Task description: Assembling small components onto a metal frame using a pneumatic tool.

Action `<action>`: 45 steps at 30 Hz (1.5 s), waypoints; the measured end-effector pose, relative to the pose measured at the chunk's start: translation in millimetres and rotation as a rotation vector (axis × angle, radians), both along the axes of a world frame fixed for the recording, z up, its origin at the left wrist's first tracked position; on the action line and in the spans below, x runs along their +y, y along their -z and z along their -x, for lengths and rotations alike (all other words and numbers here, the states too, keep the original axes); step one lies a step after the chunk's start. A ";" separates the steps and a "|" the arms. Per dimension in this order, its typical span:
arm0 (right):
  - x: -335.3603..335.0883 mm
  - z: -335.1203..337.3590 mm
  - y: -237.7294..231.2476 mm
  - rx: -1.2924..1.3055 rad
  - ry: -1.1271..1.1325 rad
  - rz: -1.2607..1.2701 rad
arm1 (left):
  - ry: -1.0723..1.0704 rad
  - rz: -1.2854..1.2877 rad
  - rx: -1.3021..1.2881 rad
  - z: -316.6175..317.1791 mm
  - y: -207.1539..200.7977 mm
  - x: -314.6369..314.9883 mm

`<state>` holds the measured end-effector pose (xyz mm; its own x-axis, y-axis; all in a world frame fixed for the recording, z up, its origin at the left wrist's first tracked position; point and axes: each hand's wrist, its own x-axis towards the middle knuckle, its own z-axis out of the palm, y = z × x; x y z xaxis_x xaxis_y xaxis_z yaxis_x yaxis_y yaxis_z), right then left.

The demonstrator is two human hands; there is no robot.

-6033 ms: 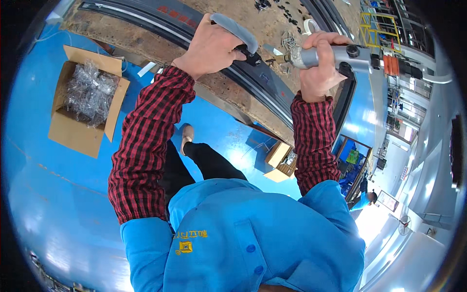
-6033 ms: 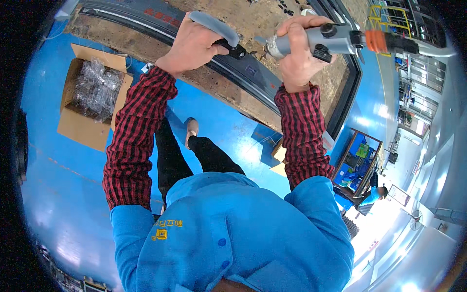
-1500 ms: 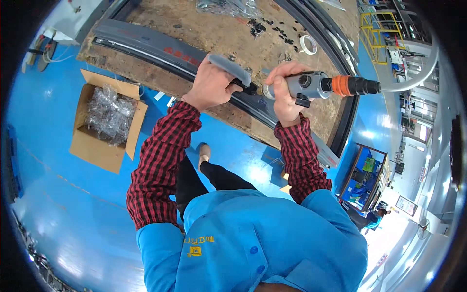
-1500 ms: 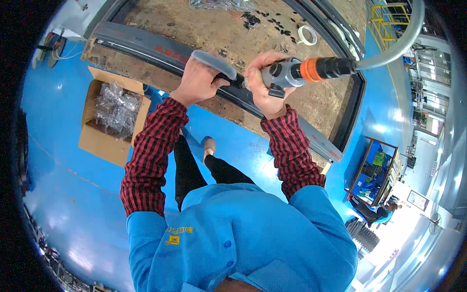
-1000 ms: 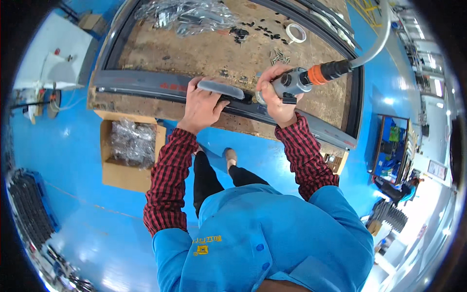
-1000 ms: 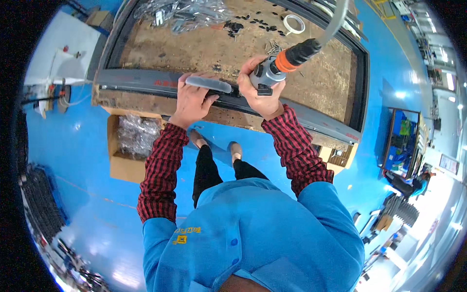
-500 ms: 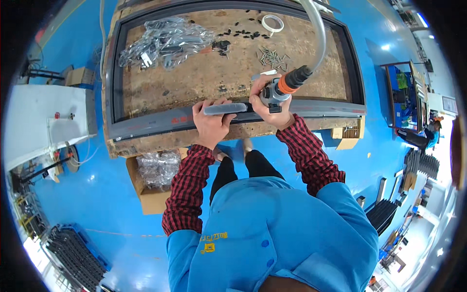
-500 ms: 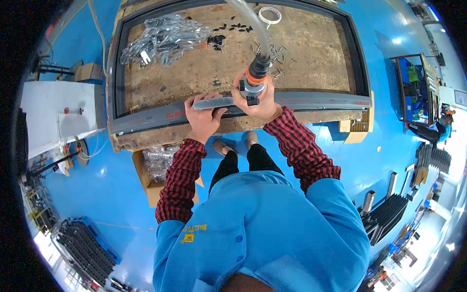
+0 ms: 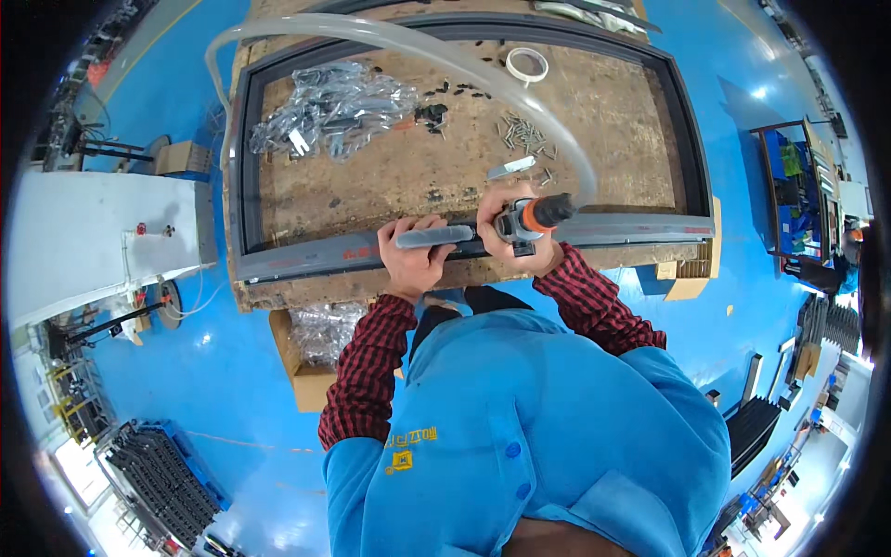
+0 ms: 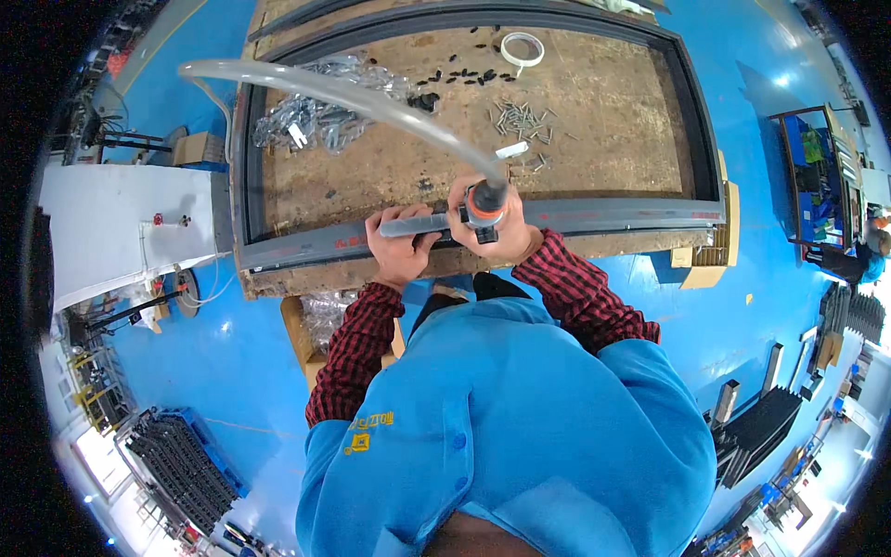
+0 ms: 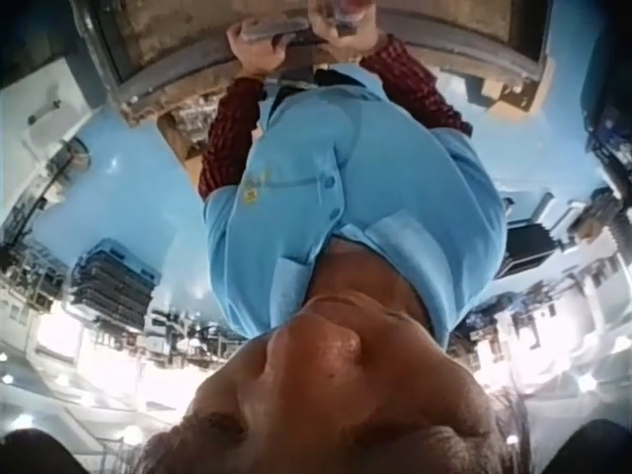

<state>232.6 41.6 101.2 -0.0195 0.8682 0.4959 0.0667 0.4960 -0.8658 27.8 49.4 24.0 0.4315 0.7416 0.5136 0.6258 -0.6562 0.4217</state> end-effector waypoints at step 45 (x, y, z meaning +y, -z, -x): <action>64.9 65.7 37.3 -0.761 -0.455 0.300 | -0.040 -0.076 -0.036 2.1 30.1 0.6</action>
